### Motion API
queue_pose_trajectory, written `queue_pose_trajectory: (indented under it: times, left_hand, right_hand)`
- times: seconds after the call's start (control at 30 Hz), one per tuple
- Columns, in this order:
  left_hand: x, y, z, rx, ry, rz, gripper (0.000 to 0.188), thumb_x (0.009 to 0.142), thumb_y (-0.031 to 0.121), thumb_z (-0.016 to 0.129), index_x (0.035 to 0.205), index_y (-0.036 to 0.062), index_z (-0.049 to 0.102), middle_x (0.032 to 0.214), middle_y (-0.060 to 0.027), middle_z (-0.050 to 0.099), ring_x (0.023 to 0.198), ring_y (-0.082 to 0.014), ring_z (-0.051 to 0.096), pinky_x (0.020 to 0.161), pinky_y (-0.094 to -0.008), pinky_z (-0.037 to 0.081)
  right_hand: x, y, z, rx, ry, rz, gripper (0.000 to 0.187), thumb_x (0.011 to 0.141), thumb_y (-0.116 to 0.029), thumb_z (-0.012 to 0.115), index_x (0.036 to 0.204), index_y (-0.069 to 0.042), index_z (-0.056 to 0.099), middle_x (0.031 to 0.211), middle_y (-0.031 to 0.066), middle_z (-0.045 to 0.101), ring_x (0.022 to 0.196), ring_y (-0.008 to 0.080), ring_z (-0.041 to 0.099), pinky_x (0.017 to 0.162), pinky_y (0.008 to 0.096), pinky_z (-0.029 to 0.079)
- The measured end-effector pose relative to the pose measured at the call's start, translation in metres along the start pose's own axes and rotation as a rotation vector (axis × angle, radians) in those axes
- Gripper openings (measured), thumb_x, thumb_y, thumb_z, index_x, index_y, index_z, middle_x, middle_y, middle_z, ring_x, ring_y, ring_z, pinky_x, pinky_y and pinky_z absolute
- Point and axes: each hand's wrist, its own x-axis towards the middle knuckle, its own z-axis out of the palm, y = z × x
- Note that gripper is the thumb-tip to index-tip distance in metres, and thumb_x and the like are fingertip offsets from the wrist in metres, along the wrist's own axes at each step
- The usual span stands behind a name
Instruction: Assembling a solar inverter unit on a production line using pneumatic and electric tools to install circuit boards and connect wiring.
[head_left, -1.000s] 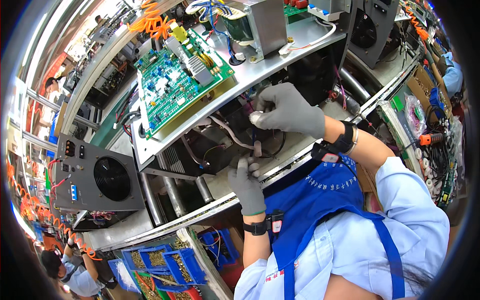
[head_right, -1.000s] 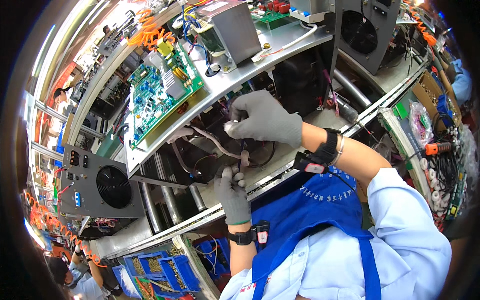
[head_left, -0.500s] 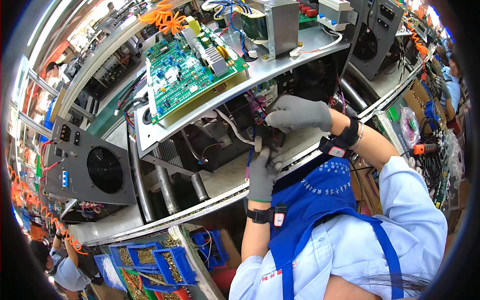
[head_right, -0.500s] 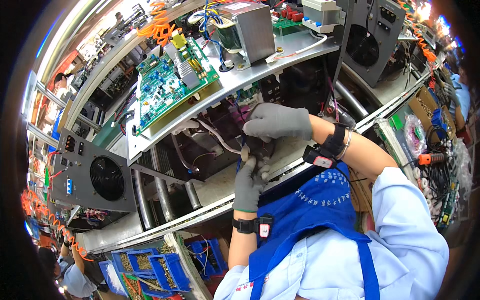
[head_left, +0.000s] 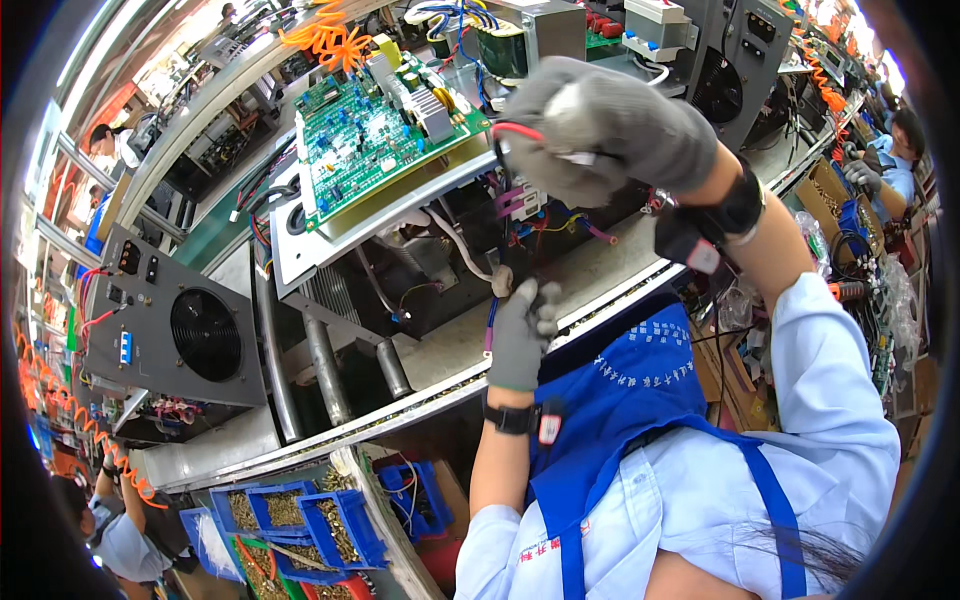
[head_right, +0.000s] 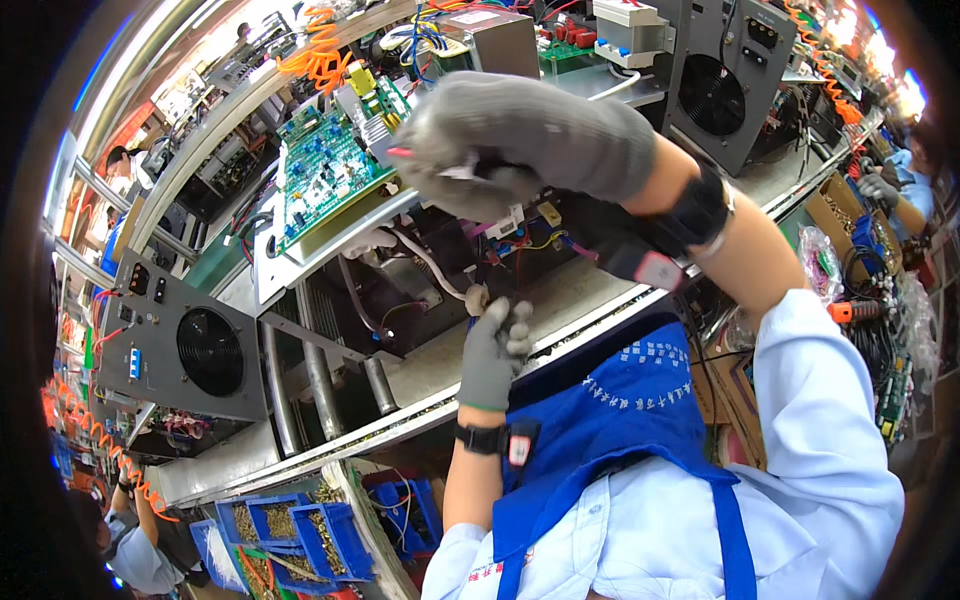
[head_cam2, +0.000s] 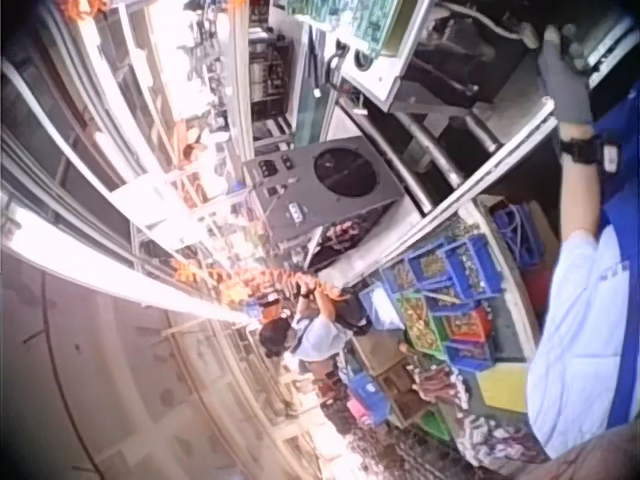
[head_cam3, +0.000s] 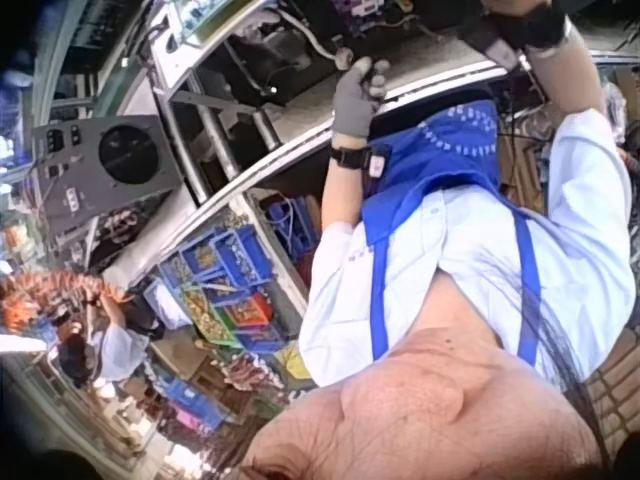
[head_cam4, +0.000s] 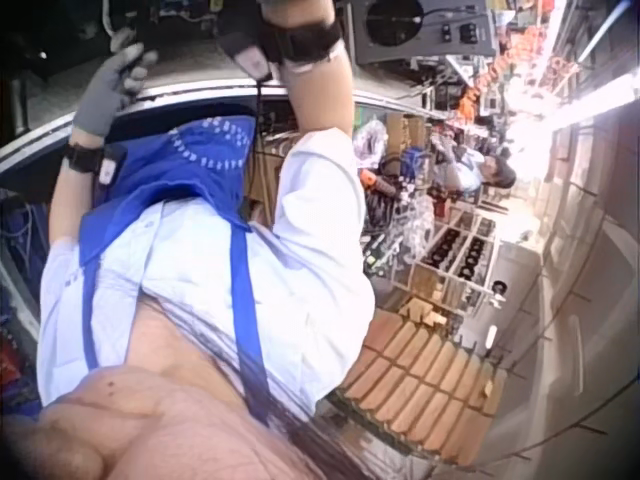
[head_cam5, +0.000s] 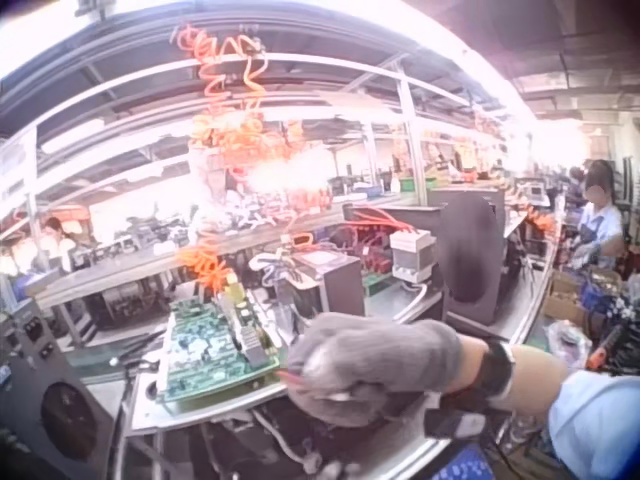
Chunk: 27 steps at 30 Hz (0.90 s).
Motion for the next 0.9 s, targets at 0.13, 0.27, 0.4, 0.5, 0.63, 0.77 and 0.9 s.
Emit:
queue_pose_trajectory:
  times: [0.13, 0.27, 0.4, 0.5, 0.63, 0.77, 0.9]
  left_hand:
    - [0.029, -0.002, 0.017, -0.068, -0.026, 0.079, 0.013, 0.096, 0.016, 0.053, 0.107, 0.0170, 0.048, 0.097, -0.0100, 0.065, 0.059, -0.0087, 0.052, 0.044, -0.0193, 0.038]
    - [0.033, 0.003, 0.039, -0.093, -0.110, 0.034, 0.010, 0.097, 0.016, 0.052, 0.106, 0.0170, 0.049, 0.097, -0.0110, 0.063, 0.064, -0.0118, 0.052, 0.047, -0.0191, 0.039]
    - [-0.005, 0.023, 0.057, 0.300, -0.057, 0.073, 0.019, 0.094, 0.019, 0.053, 0.109, 0.0068, 0.055, 0.091, -0.0112, 0.066, 0.058, -0.0095, 0.053, 0.046, -0.0197, 0.040]
    - [-0.050, 0.042, 0.081, 0.780, 0.101, 0.670, 0.019, 0.089, 0.006, 0.055, 0.105, 0.0022, 0.061, 0.086, -0.0092, 0.064, 0.059, -0.0090, 0.057, 0.051, -0.0202, 0.045]
    - [-0.087, 0.086, 0.123, 1.099, 0.172, 1.444, 0.025, 0.089, 0.003, 0.053, 0.113, -0.0035, 0.055, 0.096, -0.0085, 0.059, 0.082, -0.0122, 0.056, 0.074, -0.0239, 0.045]
    - [-0.099, 0.101, 0.157, 1.010, -0.319, 0.995, 0.028, 0.096, 0.016, 0.047, 0.113, -0.0052, 0.055, 0.076, -0.0054, 0.060, 0.061, -0.0066, 0.050, 0.056, -0.0197, 0.037]
    - [-0.080, 0.077, 0.162, 0.880, -0.229, 0.560, 0.031, 0.097, 0.019, 0.042, 0.116, -0.0043, 0.051, 0.056, -0.0002, 0.048, 0.043, -0.0044, 0.033, 0.042, -0.0199, 0.024]
  right_hand:
    - [0.039, -0.007, 0.013, -0.040, -0.180, -0.025, 0.029, 0.089, -0.029, 0.050, 0.071, -0.007, 0.054, 0.058, -0.0006, 0.047, 0.045, 0.0094, 0.043, 0.044, 0.0250, 0.035]
    - [0.076, -0.009, 0.021, 0.089, -0.141, -0.048, 0.031, 0.089, -0.030, 0.049, 0.070, -0.007, 0.055, 0.060, 0.0001, 0.052, 0.043, 0.0060, 0.043, 0.037, 0.0226, 0.033]
    - [0.079, -0.040, 0.014, -0.099, -0.042, 0.061, 0.032, 0.086, -0.035, 0.050, 0.068, -0.010, 0.056, 0.057, -0.0010, 0.051, 0.040, 0.0034, 0.038, 0.034, 0.0207, 0.025]
    - [0.057, -0.079, 0.013, -0.572, 0.004, 0.398, 0.029, 0.077, -0.022, 0.054, 0.055, -0.004, 0.049, 0.051, -0.0033, 0.042, 0.049, 0.0057, 0.044, 0.045, 0.0249, 0.036]
    - [0.047, -0.110, 0.015, -0.896, -0.173, 0.563, 0.022, 0.074, -0.024, 0.062, 0.061, -0.006, 0.059, 0.056, 0.0060, 0.055, 0.046, 0.0110, 0.050, 0.043, 0.0268, 0.041]
    - [0.040, -0.110, 0.001, -0.930, -0.226, 0.590, 0.023, 0.074, -0.024, 0.063, 0.062, -0.004, 0.060, 0.057, 0.0077, 0.056, 0.048, 0.0131, 0.052, 0.046, 0.0295, 0.043]
    - [0.026, -0.089, -0.028, -1.299, -0.233, 0.277, 0.025, 0.075, -0.023, 0.063, 0.076, 0.002, 0.066, 0.067, 0.0136, 0.062, 0.068, 0.0238, 0.062, 0.066, 0.0387, 0.050]
